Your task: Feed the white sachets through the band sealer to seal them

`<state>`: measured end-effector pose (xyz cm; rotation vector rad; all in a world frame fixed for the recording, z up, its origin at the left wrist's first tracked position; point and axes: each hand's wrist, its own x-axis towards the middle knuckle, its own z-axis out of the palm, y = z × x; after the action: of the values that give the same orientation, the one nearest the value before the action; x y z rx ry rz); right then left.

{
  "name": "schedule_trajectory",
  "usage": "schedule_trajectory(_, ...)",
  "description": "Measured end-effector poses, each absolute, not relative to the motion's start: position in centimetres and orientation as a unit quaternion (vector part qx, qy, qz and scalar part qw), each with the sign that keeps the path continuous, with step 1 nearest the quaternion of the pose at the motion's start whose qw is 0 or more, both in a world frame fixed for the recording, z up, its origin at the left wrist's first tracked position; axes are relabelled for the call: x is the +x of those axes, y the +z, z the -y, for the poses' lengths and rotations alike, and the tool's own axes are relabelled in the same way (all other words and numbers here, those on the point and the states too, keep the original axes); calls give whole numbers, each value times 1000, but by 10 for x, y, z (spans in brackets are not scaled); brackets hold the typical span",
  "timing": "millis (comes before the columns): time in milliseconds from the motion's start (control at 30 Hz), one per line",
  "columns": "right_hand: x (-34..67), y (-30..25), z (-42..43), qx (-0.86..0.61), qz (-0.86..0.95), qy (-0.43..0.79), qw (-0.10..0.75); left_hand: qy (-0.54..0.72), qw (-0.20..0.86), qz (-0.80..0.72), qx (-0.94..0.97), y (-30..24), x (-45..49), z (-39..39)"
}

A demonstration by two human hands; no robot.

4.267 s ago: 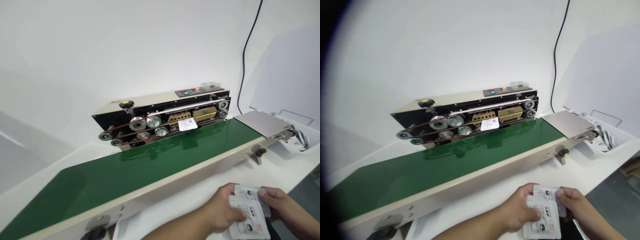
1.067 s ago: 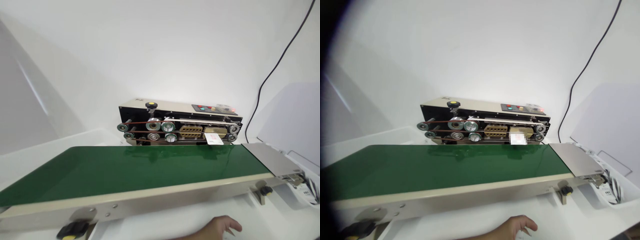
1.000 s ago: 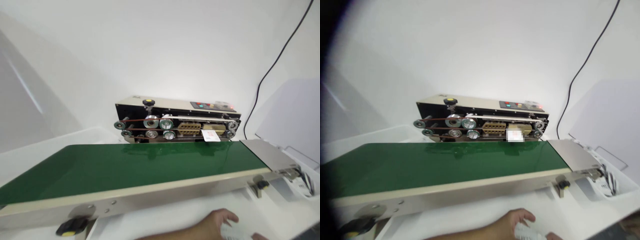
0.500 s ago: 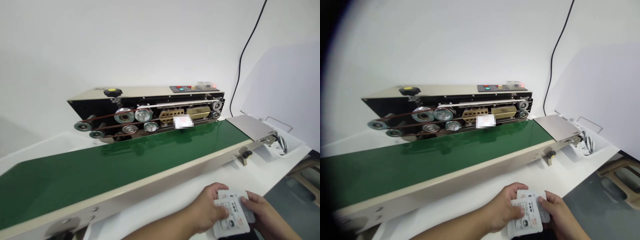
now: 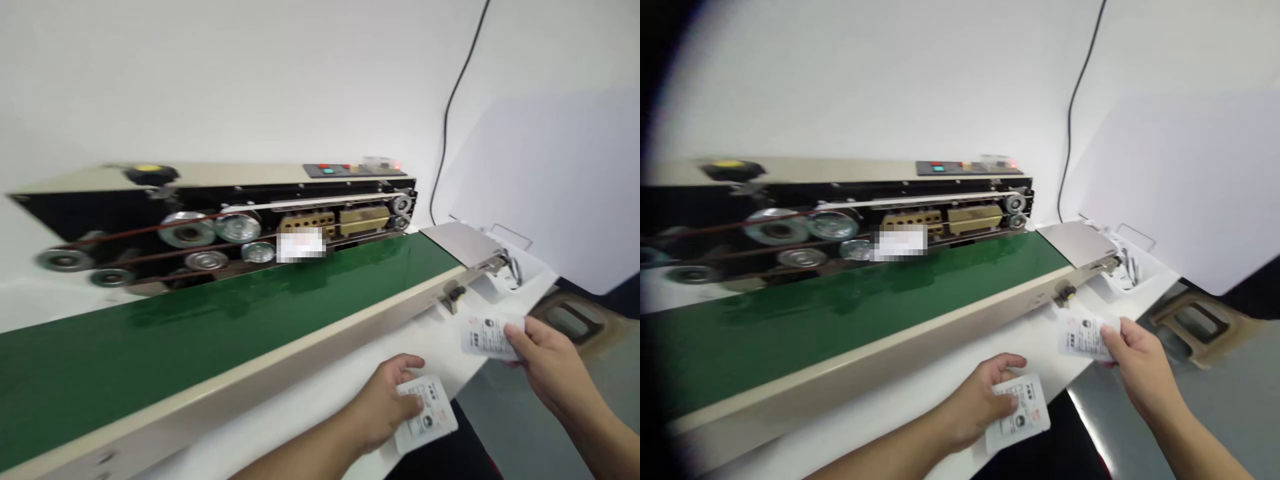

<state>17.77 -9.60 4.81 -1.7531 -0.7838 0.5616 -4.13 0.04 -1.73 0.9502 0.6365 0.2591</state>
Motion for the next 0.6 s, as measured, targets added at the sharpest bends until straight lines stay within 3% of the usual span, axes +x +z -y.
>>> schedule_trajectory(233,186,107,68,-707,342,111,609,113,846,-282,439,-8,-43,-1)
schedule_trajectory(367,197,123,39,-710,385,41,588,129,841,-277,447,-23,-41,0)
schedule_trajectory(467,209,129,9,-753,457,-103,462,143,830,-254,475,-42,-37,-2)
schedule_trajectory(600,225,132,-36,-729,543,-366,198,133,818,-244,504,-59,-34,-11)
